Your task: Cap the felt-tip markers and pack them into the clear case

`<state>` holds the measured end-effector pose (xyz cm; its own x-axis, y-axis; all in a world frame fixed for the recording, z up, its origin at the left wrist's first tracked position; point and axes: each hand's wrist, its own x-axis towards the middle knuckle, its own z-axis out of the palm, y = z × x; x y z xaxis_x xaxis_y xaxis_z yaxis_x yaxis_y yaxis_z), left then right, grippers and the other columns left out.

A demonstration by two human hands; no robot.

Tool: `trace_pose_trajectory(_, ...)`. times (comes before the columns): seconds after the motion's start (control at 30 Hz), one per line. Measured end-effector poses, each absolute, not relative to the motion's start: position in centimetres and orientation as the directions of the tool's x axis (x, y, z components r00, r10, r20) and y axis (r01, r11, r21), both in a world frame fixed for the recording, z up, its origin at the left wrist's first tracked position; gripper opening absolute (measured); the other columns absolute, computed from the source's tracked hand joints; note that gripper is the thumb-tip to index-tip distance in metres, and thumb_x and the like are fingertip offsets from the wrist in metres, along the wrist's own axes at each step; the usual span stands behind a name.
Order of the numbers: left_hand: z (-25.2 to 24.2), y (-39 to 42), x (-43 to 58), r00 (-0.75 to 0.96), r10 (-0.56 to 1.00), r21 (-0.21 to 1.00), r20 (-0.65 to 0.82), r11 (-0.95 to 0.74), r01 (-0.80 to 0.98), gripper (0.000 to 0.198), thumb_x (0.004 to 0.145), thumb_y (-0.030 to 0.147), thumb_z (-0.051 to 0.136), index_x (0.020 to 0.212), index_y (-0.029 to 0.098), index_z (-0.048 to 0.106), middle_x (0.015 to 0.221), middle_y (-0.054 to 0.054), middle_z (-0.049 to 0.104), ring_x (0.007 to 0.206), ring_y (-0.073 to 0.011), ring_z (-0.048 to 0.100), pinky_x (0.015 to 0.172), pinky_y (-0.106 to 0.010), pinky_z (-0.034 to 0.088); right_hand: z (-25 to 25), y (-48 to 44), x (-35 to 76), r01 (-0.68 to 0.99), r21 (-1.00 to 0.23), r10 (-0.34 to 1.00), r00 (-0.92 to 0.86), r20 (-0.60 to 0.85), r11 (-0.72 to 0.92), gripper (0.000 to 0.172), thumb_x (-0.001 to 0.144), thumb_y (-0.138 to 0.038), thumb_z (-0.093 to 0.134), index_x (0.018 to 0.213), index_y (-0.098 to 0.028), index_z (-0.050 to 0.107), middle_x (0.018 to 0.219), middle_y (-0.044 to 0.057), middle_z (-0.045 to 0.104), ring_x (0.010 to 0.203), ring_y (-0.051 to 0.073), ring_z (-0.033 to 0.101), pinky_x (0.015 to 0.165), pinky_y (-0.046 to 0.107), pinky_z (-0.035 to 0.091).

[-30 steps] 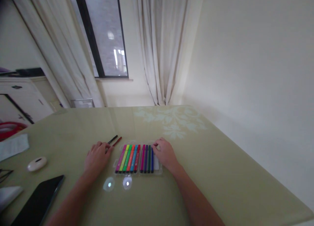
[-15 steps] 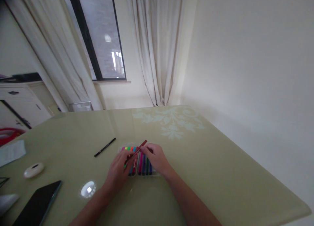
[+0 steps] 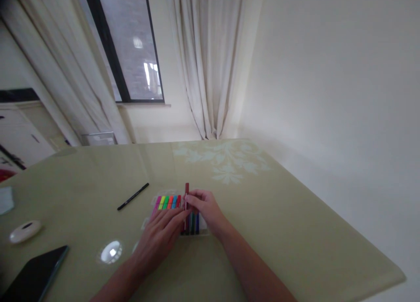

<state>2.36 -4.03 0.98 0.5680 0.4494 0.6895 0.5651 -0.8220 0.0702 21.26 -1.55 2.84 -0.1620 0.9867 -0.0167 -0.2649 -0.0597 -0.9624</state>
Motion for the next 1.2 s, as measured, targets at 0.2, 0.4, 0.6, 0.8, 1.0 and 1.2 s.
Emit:
trace_pose_trajectory(0.2,-0.4,-3.6,2.6,0.555,0.591,0.201,0.586,-0.769,0.607,0.051,0.105,0.025,0.049,0.155,0.023,0.041,0.129,-0.01,0.072,0.113,-0.0247,0.07,0.096,-0.041,0.056,2.8,-0.4,23.1,-0.293,-0.95,0.993,-0.079,-0.091,-0.11,0.031,0.076,-0.038,0.075,0.098,-0.016,0.08,0.078,0.003,0.075,0.055,0.009,0.051,0.055,0.023,0.034)
trace_pose_trajectory(0.4,-1.0,-3.6,2.2,0.668,0.639,0.226,0.382,-0.765,0.603,0.059,0.098,0.041,0.063,0.154,0.029,0.046,0.15,-0.008,0.06,0.134,-0.0303,0.057,0.112,-0.052,0.048,2.7,0.2,24.5,-0.138,-0.983,0.992,-0.031,-0.121,-0.125,0.036,0.077,-0.036,0.073,0.108,-0.018,0.074,0.078,0.002,0.075,0.052,0.009,0.051,0.052,0.023,0.034)
trace_pose_trajectory(0.6,-1.6,-3.3,1.9,0.647,0.674,0.231,0.356,-0.734,0.638,0.053,0.098,0.048,0.063,0.146,0.028,0.057,0.149,-0.008,0.061,0.135,-0.0306,0.056,0.113,-0.054,0.046,2.3,0.5,25.2,0.015,-0.992,0.992,0.016,-0.128,-0.128,0.042,0.079,-0.031,0.073,0.119,-0.02,0.067,0.075,0.0,0.074,0.055,0.011,0.059,0.054,0.024,0.04)
trace_pose_trajectory(0.8,-1.6,-3.0,1.9,0.626,0.695,0.238,0.354,-0.714,0.658,0.053,0.097,0.049,0.064,0.144,0.027,0.058,0.149,-0.009,0.061,0.134,-0.0312,0.057,0.113,-0.054,0.047,1.9,0.6,25.4,0.107,-0.988,0.992,-0.044,-0.115,-0.11,0.049,0.081,-0.024,0.067,0.129,-0.021,0.061,0.074,-0.002,0.071,0.056,0.012,0.062,0.055,0.024,0.044)
trace_pose_trajectory(1.0,-1.6,-3.0,1.9,0.624,0.696,0.24,0.355,-0.713,0.659,0.053,0.096,0.048,0.065,0.144,0.026,0.059,0.148,-0.01,0.062,0.134,-0.0313,0.057,0.113,-0.054,0.047,1.7,0.5,25.3,0.142,-0.986,0.994,-0.049,-0.099,-0.091,0.051,0.082,-0.019,0.062,0.134,-0.023,0.063,0.074,-0.003,0.069,0.058,0.012,0.06,0.058,0.024,0.044)
trace_pose_trajectory(1.2,-1.6,-3.0,2.0,0.62,0.698,0.252,0.358,-0.711,0.656,0.052,0.095,0.047,0.066,0.143,0.027,0.059,0.148,-0.009,0.062,0.133,-0.0315,0.057,0.112,-0.055,0.048,1.6,0.6,25.4,0.145,-0.985,0.992,-0.068,-0.104,-0.093,0.053,0.082,-0.016,0.06,0.134,-0.021,0.063,0.074,-0.001,0.071,0.058,0.012,0.058,0.059,0.025,0.046)
